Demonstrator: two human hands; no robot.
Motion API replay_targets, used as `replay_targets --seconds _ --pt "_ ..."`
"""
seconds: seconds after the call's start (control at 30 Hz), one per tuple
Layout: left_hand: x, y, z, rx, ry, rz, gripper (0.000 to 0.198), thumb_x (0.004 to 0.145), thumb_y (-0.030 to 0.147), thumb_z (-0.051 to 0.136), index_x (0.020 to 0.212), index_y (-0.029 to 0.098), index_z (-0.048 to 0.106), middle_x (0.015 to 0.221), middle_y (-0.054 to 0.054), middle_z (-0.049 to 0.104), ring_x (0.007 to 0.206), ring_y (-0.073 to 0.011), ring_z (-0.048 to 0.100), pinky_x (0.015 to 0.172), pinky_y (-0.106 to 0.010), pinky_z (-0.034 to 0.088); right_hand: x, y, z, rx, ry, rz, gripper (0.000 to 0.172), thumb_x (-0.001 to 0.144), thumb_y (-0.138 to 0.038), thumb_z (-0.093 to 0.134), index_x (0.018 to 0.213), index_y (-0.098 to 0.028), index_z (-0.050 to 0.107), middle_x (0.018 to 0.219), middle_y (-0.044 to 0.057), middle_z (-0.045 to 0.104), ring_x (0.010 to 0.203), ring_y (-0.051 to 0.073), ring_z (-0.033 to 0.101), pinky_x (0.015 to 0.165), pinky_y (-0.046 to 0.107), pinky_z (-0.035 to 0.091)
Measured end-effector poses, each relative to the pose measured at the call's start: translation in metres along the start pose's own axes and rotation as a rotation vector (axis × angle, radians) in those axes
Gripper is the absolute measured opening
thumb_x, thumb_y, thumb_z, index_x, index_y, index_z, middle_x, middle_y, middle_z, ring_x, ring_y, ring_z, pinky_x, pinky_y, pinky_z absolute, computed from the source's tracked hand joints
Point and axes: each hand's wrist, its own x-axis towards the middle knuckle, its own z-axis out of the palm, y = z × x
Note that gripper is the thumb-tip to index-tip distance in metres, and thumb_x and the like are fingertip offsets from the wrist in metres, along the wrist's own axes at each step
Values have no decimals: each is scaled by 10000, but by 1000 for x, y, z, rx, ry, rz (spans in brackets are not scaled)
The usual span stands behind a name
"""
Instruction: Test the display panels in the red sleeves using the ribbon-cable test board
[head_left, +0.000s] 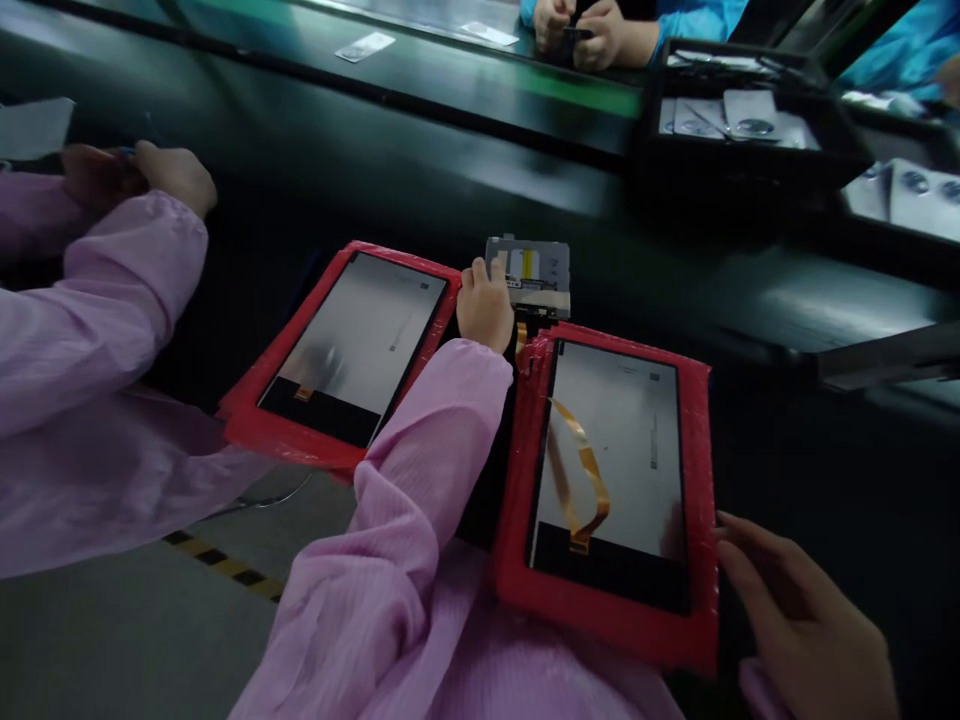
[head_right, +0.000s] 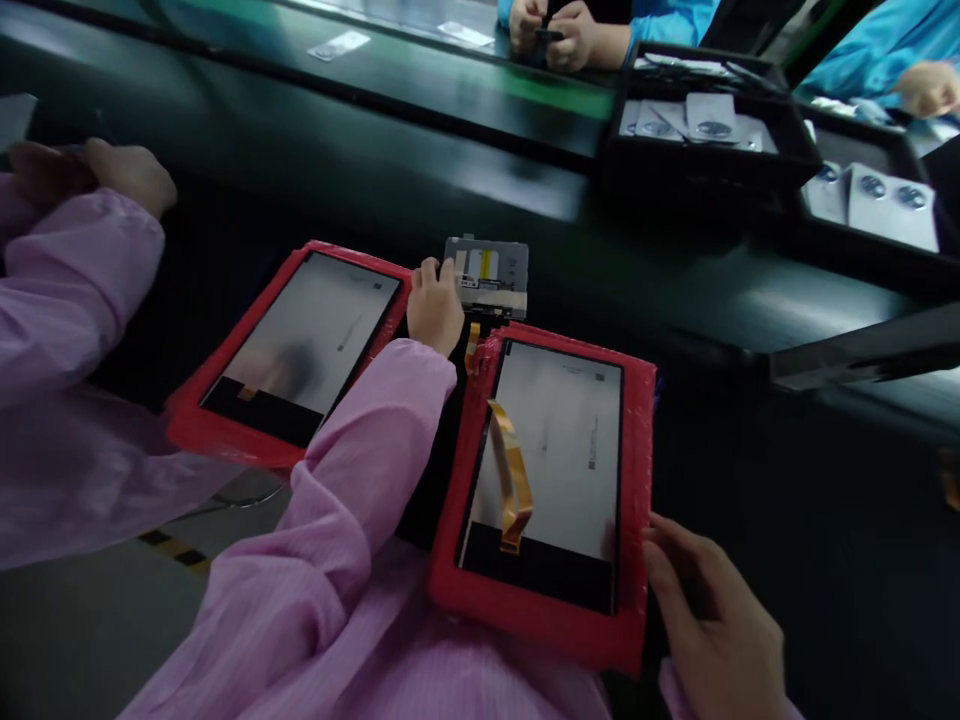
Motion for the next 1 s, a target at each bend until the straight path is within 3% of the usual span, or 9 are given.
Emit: replay_targets --seconds 0.13,0.33,0.57,0.7,0.8,0.9,1.0 --pt "3 -12 7 70 -47 28 413 957 131 256 1190 108 596 1194 -177 578 1147 -304 505 926 -426 479 -7 5 6 31 -2 42 504 697 -657 592 1041 -294 661 1069 27 702 999 310 653 955 528 496" --pt "2 -12 2 154 -85 63 402 935 84 278 1188 102 589 1195 -161 578 1139 -289 505 918 -393 476 -6 6 9 48 4 28 519 727 -651 577 1050 -252 658 1070 46 694 970 296 655 902 498 522" --pt "2 -9 0 66 -123 30 442 913 60 271 1229 105 576 1261 -180 563 1220 -306 477 975 -447 463 -11 7 17 -32 32 -191 457 834 -596 515 1064 -223 646 1043 66 672 877 245 650 840 453 525" --pt "-8 -13 -13 -1 -90 25 505 865 0 319 1321 111 503 1367 -171 508 1266 -262 478 1029 -398 445 -19 4 21 -114 73 -331 437 899 -550 465 1121 -211 627 1086 72 624 993 250 593 900 457 500" --pt "-44 -11 -44 -242 49 67 394 893 39 339 1191 111 587 1246 -157 597 1170 -221 560 1029 -378 450 -23 6 25 -140 89 -371 447 929 -508 443 1213 -197 594 1125 86 591 1035 254 556 905 455 490" --pt "-112 -2 -79 -458 98 131 223 917 129 430 939 165 649 957 -73 677 952 -187 631 907 -349 515 -24 8 30 -139 106 -367 469 931 -514 436 1226 -189 601 1090 94 576 1003 252 546 876 451 495" --pt "-184 9 -92 -510 -68 160 220 922 145 458 1008 188 656 997 -58 684 964 -165 636 875 -304 537 -21 9 33 -96 101 -335 506 911 -551 443 1210 -187 626 1061 100 569 976 256 540 863 466 496"
